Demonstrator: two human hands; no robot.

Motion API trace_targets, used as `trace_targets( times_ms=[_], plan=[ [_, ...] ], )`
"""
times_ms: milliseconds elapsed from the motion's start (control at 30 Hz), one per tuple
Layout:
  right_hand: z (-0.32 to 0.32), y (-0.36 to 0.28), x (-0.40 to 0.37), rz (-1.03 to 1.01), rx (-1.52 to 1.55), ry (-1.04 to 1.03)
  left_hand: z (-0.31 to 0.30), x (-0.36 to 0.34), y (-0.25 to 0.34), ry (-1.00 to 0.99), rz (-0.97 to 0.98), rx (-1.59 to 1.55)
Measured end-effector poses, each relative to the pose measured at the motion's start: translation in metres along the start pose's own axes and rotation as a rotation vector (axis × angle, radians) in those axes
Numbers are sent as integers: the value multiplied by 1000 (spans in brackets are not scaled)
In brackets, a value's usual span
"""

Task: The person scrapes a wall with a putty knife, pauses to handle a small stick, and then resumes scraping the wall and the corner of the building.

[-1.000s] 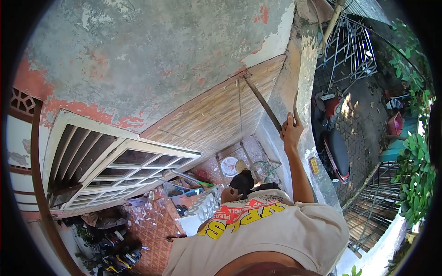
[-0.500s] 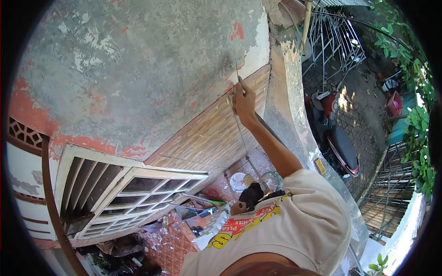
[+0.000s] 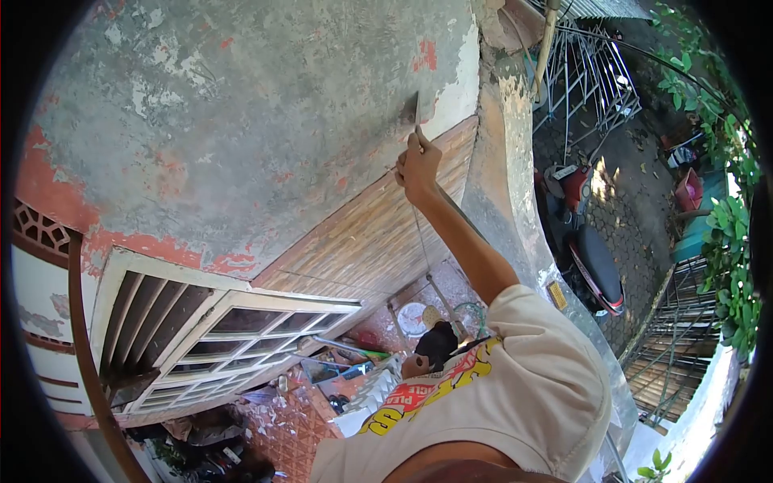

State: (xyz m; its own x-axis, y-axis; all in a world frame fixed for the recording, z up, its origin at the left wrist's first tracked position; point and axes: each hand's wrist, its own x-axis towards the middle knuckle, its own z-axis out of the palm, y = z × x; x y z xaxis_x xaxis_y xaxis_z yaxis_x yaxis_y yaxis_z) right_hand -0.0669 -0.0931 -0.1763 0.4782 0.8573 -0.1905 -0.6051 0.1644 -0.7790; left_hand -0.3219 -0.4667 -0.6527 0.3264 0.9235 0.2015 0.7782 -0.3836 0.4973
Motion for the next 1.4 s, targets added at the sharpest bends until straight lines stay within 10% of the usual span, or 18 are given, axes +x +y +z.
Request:
trace_targets(
  times_ms=[100,833,1067,1167,1300,1400],
  plan=[
    [-10,1,42,-23,57,191,-32,6,36,-194,-526,-194],
    [13,6,-8,102,203,74,-41,11,54,109,-370,-63],
    [11,12,5,99,214,149,-53,18,61,9,-519,-69],
    [19,7,-11,75,217,76,-1,6,7,-4,-201,-230],
    [23,18,-5,94,245,147,-22,14,15,-398,-347,-160],
    [28,14,-11,117,266,133,-21,9,14,-260,-244,-191]
  ],
)
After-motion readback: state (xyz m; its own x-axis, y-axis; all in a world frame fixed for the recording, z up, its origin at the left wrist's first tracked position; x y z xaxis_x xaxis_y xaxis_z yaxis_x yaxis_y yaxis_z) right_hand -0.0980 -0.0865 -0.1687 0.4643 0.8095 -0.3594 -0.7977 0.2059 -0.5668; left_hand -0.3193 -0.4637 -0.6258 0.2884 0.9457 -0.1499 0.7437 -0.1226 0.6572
